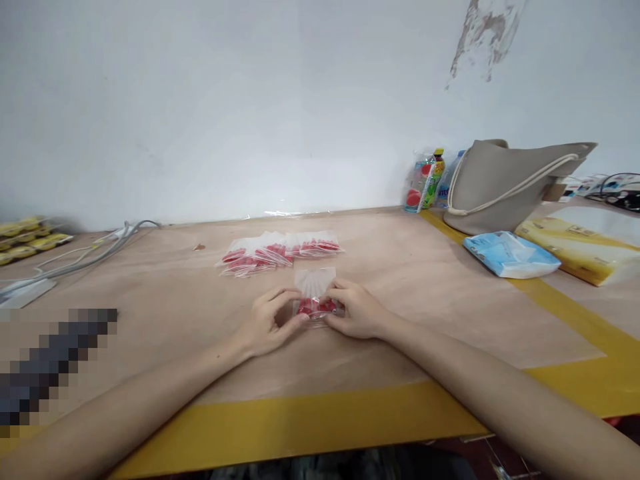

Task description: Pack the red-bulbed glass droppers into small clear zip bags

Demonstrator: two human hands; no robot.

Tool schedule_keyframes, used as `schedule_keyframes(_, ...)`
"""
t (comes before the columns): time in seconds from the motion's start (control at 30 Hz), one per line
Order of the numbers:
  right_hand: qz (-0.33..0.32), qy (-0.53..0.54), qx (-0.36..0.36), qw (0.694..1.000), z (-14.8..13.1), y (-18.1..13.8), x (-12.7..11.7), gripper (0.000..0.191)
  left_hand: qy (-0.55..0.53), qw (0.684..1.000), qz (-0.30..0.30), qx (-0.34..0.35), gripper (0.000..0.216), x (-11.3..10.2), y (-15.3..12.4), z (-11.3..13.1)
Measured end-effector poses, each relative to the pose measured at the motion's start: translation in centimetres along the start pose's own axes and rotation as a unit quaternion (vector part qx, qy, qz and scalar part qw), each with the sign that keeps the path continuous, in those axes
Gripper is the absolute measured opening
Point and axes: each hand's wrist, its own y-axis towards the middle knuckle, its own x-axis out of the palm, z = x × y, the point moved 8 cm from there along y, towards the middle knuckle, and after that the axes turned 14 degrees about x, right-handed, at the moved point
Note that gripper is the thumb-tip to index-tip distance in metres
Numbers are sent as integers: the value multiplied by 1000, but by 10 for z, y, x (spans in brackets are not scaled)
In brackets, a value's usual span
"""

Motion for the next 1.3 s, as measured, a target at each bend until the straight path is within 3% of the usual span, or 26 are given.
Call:
schedule_keyframes(0.1, -10, -2, 4, 1000, 1, 0, 2, 23, 29, 1000, -10, 8, 22, 4, -2, 6)
schedule_keyframes(0.3, 68, -57, 36, 995, 7, 2, -3, 14, 76, 997, -28, 10, 12, 13, 0, 0)
schedule_keyframes(0.5, 78, -16, 35, 996, 11, 4, 0, 9, 90, 996, -20, -3, 11, 10, 8, -5)
schedule_keyframes(0.87, 141, -107, 52, 983, 6, 7, 3, 18, 52, 998, 5, -23, 9, 16, 6, -16)
schedule_keyframes(1.03, 87, -29, -18, 996, 5, 8, 0, 17, 41, 999, 8, 2, 11, 10, 4, -15)
schedule_keyframes(1.17, 35, -23, -91, 995, 11, -1, -11, 29, 49, 996, -12, 77, 25, 0, -2, -14)
schedule_keyframes(1.3, 109, -128, -184, 968, 10, -15, -20, 14, 96, 979, -9, 182, 22, -9, -9, -9)
